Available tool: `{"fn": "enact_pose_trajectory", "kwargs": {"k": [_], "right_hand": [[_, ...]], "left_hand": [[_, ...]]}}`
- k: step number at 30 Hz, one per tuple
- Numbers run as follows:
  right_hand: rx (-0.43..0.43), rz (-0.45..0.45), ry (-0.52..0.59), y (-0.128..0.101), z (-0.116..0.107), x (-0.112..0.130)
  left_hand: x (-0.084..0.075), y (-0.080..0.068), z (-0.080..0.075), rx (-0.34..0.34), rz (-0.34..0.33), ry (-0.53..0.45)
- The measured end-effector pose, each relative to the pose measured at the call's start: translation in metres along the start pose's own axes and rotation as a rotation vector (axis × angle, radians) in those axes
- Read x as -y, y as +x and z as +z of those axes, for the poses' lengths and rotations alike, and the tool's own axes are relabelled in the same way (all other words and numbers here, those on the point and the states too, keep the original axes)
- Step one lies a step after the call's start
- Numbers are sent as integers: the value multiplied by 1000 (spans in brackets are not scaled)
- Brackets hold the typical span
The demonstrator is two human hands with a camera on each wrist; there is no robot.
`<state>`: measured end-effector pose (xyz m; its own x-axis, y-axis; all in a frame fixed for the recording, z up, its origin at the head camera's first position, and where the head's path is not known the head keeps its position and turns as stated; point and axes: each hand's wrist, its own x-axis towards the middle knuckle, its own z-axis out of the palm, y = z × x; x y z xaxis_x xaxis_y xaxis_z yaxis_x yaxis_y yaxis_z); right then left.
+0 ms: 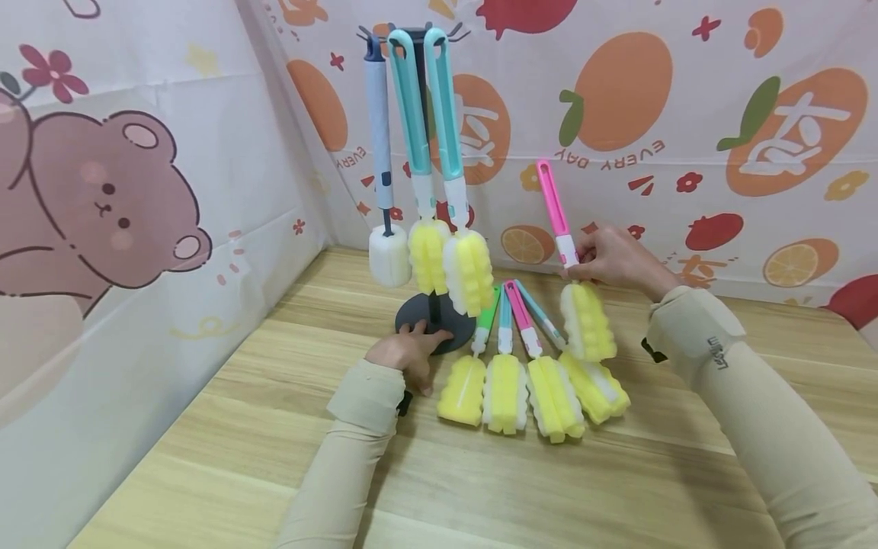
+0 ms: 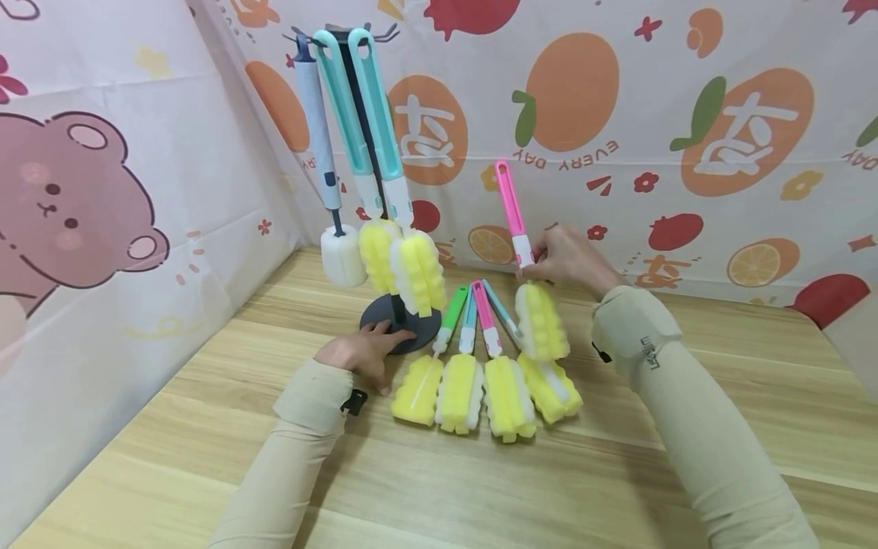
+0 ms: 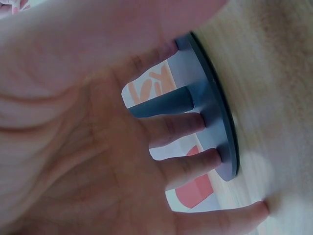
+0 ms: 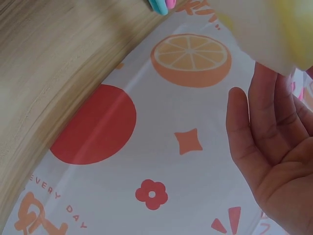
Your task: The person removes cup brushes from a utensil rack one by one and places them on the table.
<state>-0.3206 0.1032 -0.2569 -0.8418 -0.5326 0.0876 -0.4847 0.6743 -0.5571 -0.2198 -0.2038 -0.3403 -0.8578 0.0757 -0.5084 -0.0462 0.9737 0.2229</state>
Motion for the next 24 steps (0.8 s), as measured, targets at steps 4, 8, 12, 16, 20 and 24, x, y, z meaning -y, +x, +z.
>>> {"fn": "enact_pose_trajectory", "kwargs": {"k": [4,8,12,16,20,24], "right_hand": [[16,14,-1,0,0,0],[28,5,-16,0,-1,-1],[39,1,-20,0,-1,-3],[44,7,-19,-1,-1,-4],[36,21,-24,-2,-1,-4],[33,29,-34,-4,-2,-5]], "left_hand": [[0,-1,-1,-1,-3,-2],[0,-1,0,0,-2,-8],[0,-1,0,0,3,-9],[1,0,0,-1,13,-2],[2,1,0,-1,23,3],[1,1,0,1,24,8]]}}
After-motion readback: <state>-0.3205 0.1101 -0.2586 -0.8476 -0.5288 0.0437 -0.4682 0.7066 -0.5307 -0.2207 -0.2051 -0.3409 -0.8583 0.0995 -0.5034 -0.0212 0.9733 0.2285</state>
